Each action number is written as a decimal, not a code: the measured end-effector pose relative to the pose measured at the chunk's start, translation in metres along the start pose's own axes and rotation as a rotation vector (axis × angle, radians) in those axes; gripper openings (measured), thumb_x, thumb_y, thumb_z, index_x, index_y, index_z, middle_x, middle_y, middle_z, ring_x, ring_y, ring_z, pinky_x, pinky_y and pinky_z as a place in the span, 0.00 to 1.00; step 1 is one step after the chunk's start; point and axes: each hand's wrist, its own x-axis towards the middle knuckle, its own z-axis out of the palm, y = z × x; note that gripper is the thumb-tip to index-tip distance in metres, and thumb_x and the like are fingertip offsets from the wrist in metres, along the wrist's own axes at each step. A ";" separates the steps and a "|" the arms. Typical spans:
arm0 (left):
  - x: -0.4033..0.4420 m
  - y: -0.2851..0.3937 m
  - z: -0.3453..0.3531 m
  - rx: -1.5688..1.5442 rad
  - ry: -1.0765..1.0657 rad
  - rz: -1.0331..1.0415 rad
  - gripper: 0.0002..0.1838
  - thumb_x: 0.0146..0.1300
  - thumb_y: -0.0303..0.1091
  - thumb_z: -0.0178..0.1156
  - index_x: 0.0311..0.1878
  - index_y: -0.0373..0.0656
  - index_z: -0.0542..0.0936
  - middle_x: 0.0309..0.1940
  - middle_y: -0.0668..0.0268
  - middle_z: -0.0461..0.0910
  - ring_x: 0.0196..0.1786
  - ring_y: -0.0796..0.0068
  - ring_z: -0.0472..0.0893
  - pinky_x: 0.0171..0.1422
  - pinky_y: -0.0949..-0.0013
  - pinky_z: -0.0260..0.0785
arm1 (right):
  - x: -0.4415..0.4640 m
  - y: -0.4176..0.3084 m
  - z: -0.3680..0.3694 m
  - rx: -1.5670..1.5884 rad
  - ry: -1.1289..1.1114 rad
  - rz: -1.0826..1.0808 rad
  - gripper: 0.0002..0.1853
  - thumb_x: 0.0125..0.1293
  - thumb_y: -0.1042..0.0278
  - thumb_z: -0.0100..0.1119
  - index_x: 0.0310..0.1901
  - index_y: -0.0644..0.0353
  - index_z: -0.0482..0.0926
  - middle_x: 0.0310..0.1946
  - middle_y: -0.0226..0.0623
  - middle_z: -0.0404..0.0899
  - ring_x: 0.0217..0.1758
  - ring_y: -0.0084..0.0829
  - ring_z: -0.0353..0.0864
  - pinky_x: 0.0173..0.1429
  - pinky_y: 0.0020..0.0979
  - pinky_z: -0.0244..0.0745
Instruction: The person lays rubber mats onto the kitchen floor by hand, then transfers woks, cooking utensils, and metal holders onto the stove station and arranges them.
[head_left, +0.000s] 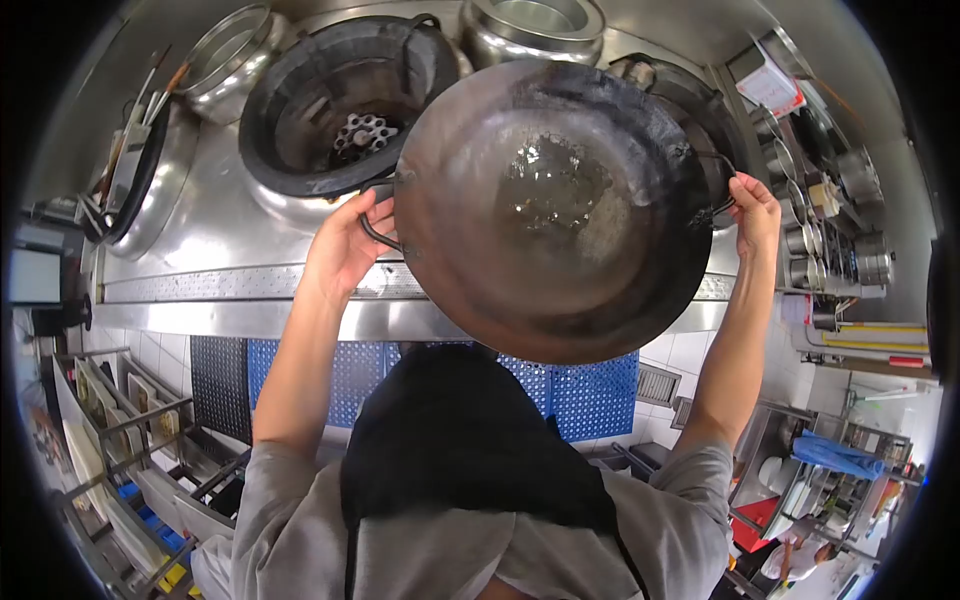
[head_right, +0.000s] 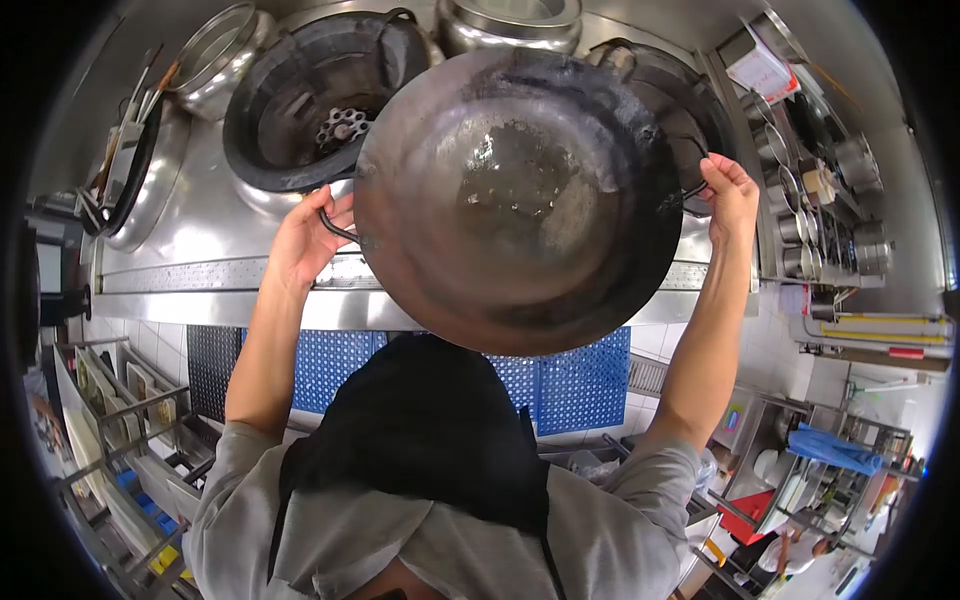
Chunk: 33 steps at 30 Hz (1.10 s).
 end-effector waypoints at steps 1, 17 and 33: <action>-0.004 0.006 -0.013 -0.024 -0.003 -0.001 0.16 0.71 0.40 0.58 0.26 0.45 0.73 0.51 0.50 0.81 0.51 0.59 0.82 0.58 0.51 0.75 | -0.002 -0.007 0.015 -0.005 -0.004 -0.011 0.12 0.62 0.70 0.70 0.45 0.63 0.82 0.33 0.27 0.83 0.29 0.16 0.77 0.33 0.18 0.68; -0.125 0.084 -0.171 -0.073 0.481 0.488 0.17 0.63 0.31 0.62 0.19 0.46 0.71 0.36 0.57 0.84 0.37 0.67 0.83 0.26 0.67 0.79 | 0.036 -0.052 0.365 -0.133 -0.338 -0.109 0.15 0.62 0.67 0.70 0.49 0.60 0.83 0.37 0.26 0.83 0.35 0.19 0.78 0.38 0.23 0.74; -0.096 0.104 -0.165 -0.356 0.543 0.518 0.09 0.63 0.28 0.61 0.28 0.43 0.73 0.34 0.63 0.80 0.40 0.66 0.81 0.44 0.55 0.81 | -0.090 -0.110 0.382 -0.022 -0.722 0.054 0.21 0.69 0.60 0.62 0.60 0.60 0.77 0.46 0.32 0.83 0.43 0.22 0.80 0.46 0.28 0.77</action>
